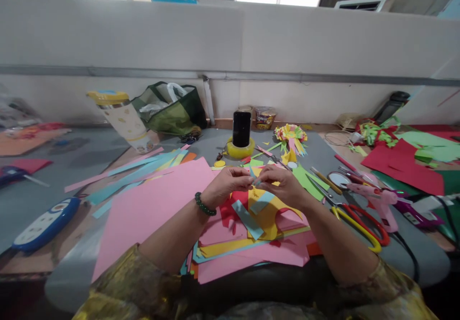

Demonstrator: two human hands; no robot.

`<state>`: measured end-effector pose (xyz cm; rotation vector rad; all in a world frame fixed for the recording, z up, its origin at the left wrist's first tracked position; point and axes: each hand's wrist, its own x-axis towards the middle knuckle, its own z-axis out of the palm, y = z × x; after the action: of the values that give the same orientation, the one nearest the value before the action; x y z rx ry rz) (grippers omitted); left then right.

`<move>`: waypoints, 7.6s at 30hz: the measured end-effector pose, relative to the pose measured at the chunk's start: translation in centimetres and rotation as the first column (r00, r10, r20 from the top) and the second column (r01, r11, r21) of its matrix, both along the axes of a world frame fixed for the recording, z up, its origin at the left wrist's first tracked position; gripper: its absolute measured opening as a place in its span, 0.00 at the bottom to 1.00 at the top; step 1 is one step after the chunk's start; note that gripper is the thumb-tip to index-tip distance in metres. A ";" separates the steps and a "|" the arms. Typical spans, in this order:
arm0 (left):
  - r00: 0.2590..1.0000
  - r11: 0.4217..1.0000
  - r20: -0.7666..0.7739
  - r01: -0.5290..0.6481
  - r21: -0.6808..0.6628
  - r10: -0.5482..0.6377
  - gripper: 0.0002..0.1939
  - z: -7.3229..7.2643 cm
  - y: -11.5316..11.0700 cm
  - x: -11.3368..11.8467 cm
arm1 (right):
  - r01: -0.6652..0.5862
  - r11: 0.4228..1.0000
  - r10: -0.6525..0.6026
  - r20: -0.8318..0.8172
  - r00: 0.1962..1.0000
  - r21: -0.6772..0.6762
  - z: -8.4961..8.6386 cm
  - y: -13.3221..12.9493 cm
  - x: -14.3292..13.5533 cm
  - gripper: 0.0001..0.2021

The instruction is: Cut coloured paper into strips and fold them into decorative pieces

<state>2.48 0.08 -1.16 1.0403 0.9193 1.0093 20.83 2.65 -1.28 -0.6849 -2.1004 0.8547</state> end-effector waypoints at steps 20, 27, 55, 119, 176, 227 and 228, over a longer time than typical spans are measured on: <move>0.977 0.994 -0.205 -0.029 0.105 0.050 0.10 0.4 -0.6 0.8 | 0.175 0.938 -0.175 0.027 0.984 -0.298 -0.8 0.3 -0.5 0.13; 0.973 0.990 -0.223 -0.037 0.139 0.067 0.18 -0.4 -0.4 0.7 | 0.183 0.921 -0.190 0.013 0.982 -0.344 -0.6 0.0 -0.9 0.11; 0.983 0.983 -0.092 -0.146 0.113 0.157 0.19 -0.5 -0.2 0.8 | 0.183 0.980 -0.198 -0.241 0.950 -0.082 -1.4 -1.0 -1.3 0.05; 0.966 0.963 -0.062 -0.245 0.112 0.253 0.22 0.0 -0.5 1.1 | 0.175 0.947 -0.225 -0.168 0.960 -0.268 -1.0 -0.7 -1.0 0.11; 0.966 0.941 0.073 0.259 -0.219 -0.249 0.20 0.0 -0.4 0.1 | -0.004 0.977 0.010 -0.024 1.000 0.212 -0.2 -0.3 0.5 0.05; 0.971 0.967 -0.039 -0.232 0.107 0.237 0.14 -0.2 -0.5 0.8 | 0.221 0.975 -0.220 -0.162 0.962 -0.012 -1.2 -1.2 -1.0 0.09; 0.972 0.967 -0.035 -0.229 0.108 0.234 0.14 -0.2 -0.5 0.8 | 0.222 0.975 -0.223 -0.169 0.960 -0.030 -1.2 -1.1 -1.0 0.09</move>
<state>3.30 -0.38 -1.40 1.0633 1.0552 1.2419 19.79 1.50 -2.50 -0.8069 -1.8267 0.7710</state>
